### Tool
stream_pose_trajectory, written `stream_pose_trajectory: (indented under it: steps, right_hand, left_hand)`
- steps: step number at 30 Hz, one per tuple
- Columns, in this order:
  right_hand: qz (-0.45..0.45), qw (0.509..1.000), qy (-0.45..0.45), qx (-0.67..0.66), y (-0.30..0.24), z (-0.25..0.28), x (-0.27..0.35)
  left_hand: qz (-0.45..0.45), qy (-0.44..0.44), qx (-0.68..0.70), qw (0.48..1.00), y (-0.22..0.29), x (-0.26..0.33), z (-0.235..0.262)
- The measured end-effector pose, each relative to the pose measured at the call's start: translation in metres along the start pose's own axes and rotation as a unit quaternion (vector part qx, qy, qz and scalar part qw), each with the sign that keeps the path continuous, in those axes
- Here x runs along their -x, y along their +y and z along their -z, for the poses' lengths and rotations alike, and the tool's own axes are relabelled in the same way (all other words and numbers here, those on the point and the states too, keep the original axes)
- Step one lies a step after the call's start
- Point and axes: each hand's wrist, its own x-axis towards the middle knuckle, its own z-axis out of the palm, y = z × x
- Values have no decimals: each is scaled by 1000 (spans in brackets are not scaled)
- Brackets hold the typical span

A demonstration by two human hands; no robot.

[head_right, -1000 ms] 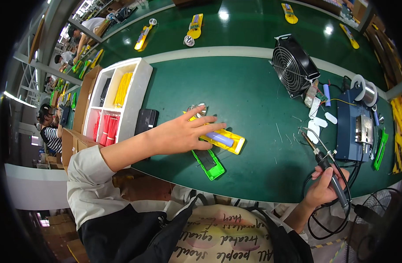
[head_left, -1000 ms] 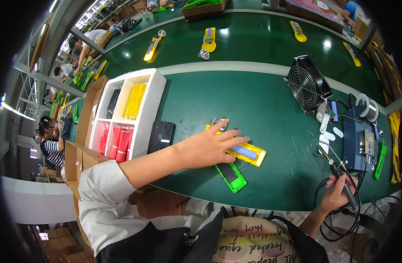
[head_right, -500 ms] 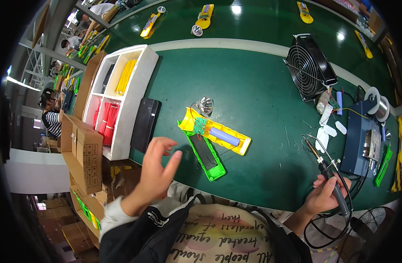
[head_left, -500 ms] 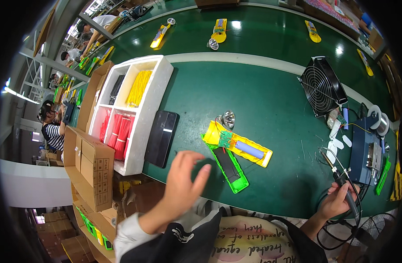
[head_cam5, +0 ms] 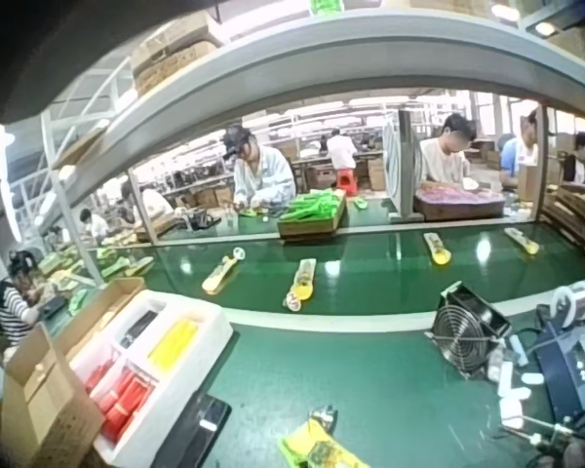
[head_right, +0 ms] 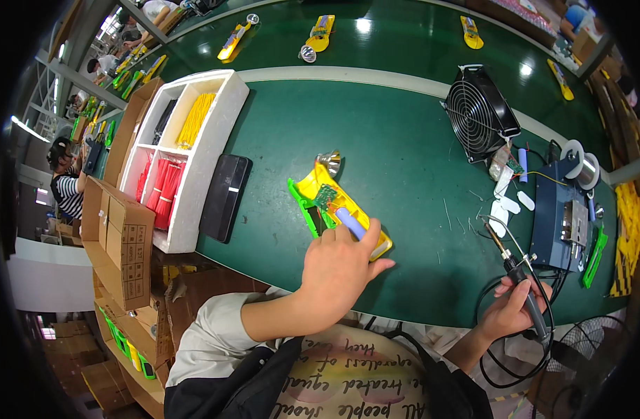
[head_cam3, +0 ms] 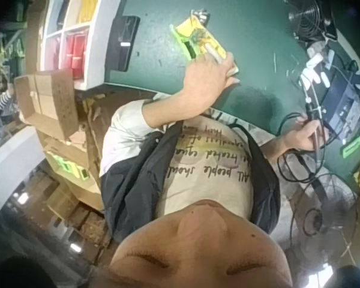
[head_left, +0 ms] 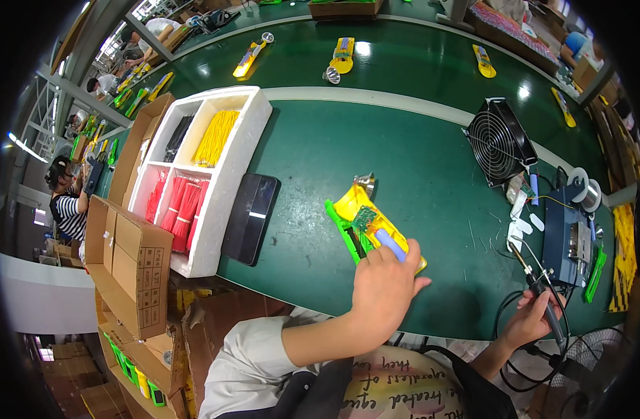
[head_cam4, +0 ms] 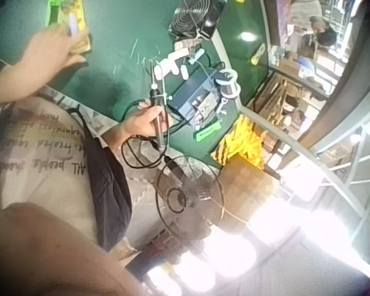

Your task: The person assembles a solar-powered flashlight by soldering internal wiring to a circuit board with a soldering iron, then assembling the circuit board, battery, solar panel, and wiring into the flashlight housing.

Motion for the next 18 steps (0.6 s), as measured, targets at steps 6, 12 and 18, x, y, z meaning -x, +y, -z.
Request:
stream_pose_trajectory:
  steps: [6,12,18]
  right_hand:
    - [22,1000,-15,-5,-9,2,1]
    - [18,1000,-8,5,-15,1,9]
    - [24,999,-29,5,-16,1,13]
  left_hand:
    - [-94,-36,15,995,-9,30,5]
    - [-157,-1,-40,987,-48,50,8]
    - [-170,-31,-24,985,-97,68,26]
